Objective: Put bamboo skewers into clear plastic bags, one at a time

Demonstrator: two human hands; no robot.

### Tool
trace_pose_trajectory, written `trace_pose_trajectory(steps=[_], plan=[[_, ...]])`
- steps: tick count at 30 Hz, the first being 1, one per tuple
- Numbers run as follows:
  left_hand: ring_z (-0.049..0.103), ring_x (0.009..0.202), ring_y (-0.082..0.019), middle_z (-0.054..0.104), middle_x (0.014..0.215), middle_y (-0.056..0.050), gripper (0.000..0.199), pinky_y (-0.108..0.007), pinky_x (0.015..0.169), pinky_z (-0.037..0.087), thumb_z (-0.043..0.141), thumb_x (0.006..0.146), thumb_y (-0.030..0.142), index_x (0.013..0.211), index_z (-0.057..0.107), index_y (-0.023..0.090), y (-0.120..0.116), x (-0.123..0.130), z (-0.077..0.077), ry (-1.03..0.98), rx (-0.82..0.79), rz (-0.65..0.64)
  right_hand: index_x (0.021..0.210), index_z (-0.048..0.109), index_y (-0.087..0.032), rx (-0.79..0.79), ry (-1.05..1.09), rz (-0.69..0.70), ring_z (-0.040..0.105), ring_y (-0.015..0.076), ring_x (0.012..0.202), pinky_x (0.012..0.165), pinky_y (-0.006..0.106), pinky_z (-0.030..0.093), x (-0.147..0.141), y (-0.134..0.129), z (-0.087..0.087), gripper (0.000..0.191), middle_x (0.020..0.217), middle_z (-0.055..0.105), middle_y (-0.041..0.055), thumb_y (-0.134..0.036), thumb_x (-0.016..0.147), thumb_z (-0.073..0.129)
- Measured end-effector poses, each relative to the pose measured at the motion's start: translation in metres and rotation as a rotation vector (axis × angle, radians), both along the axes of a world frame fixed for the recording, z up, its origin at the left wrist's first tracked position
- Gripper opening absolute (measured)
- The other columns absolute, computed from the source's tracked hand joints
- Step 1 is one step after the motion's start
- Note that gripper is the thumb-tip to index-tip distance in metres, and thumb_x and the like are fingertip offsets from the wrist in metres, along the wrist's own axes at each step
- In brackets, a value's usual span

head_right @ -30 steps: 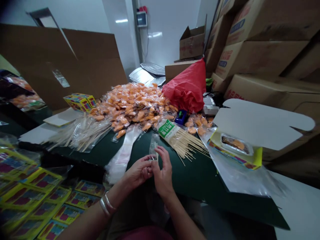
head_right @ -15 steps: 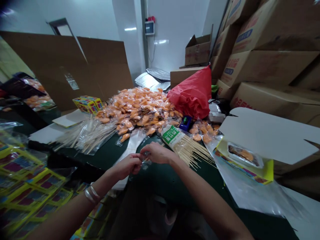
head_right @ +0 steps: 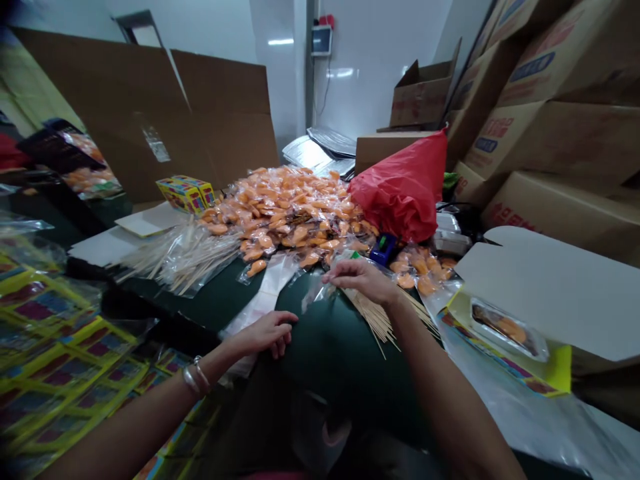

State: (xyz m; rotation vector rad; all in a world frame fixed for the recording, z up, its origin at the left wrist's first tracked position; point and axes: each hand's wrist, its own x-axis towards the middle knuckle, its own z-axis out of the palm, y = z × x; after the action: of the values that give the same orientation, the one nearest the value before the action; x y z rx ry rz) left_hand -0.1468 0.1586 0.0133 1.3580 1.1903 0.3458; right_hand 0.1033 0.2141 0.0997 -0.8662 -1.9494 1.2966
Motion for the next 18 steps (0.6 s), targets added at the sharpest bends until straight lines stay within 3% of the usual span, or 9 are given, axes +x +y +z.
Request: trace_pose_trajectory(steps=[3,6,8,10,12,14,16,18], plan=[[0.056,0.045,-0.011,0.056,0.066,0.002,0.047,-0.02,0.041,0.045,0.044,0.074,0.015,0.12,0.047,0.013,0.001,-0.002,0.001,-0.028,0.002,0.004,0.079,0.066,-0.017,-0.047,0.086,-0.027,0.064,0.0181,0.09,0.082,0.031,0.046,0.008,-0.005,0.003,0.017,0.094,0.07,0.0054,-0.032,0.074,0.07],[0.059,0.06,-0.011,0.061,0.08,-0.004,0.037,-0.018,0.045,0.044,0.051,0.071,0.015,0.107,0.057,0.013,0.003,-0.009,0.014,-0.137,0.102,0.188,0.078,0.067,-0.016,-0.089,0.029,0.074,0.064,0.0173,0.087,0.08,0.03,0.047,0.001,-0.009,-0.001,0.018,0.091,0.071,0.0052,-0.033,0.074,0.07],[0.062,0.082,-0.015,0.062,0.102,-0.01,0.036,-0.02,0.058,0.05,0.055,0.073,0.02,0.108,0.057,0.014,0.002,-0.012,0.031,-0.357,0.098,0.289,0.078,0.067,-0.016,-0.085,-0.006,0.121,0.063,0.0166,0.085,0.079,0.03,0.047,-0.007,-0.011,-0.005,0.019,0.09,0.071,0.005,-0.034,0.075,0.069],[0.06,0.097,-0.02,0.058,0.117,-0.013,0.042,-0.029,0.072,0.052,0.059,0.077,0.029,0.116,0.053,0.016,0.001,-0.012,0.046,-0.565,0.0,0.284,0.08,0.068,-0.016,-0.077,-0.019,0.158,0.063,0.0157,0.084,0.078,0.029,0.047,-0.014,-0.012,-0.007,0.019,0.09,0.071,0.0045,-0.034,0.076,0.067],[0.062,0.092,-0.02,0.06,0.112,-0.012,0.051,-0.033,0.072,0.052,0.066,0.074,0.032,0.12,0.049,0.018,-0.001,-0.006,0.053,-0.628,-0.071,0.213,0.083,0.069,-0.016,-0.075,-0.023,0.185,0.063,0.0149,0.082,0.077,0.028,0.047,-0.019,-0.012,-0.01,0.018,0.089,0.071,0.0038,-0.033,0.077,0.067],[0.062,0.073,-0.016,0.064,0.09,-0.007,0.053,-0.028,0.065,0.049,0.072,0.068,0.026,0.115,0.05,0.017,-0.002,0.003,0.05,-0.582,-0.047,0.165,0.084,0.069,-0.017,-0.066,-0.035,0.193,0.063,0.0149,0.081,0.076,0.028,0.047,-0.022,-0.011,-0.012,0.018,0.087,0.071,0.0031,-0.033,0.077,0.067],[0.057,0.058,-0.011,0.06,0.071,0.0,0.042,-0.024,0.058,0.045,0.068,0.069,0.02,0.107,0.051,0.015,0.0,0.012,0.039,-0.456,0.065,0.139,0.082,0.07,-0.017,-0.049,-0.04,0.176,0.063,0.0161,0.083,0.077,0.029,0.047,-0.02,-0.011,-0.013,0.017,0.087,0.071,0.0033,-0.033,0.076,0.068],[0.055,0.054,-0.01,0.057,0.065,0.003,0.03,-0.022,0.055,0.043,0.059,0.073,0.017,0.102,0.051,0.016,0.001,0.018,0.025,-0.134,0.292,0.119,0.081,0.07,-0.017,-0.026,-0.008,0.115,0.063,0.0177,0.087,0.079,0.03,0.048,-0.011,-0.012,-0.009,0.016,0.09,0.071,0.0042,-0.032,0.074,0.069]])
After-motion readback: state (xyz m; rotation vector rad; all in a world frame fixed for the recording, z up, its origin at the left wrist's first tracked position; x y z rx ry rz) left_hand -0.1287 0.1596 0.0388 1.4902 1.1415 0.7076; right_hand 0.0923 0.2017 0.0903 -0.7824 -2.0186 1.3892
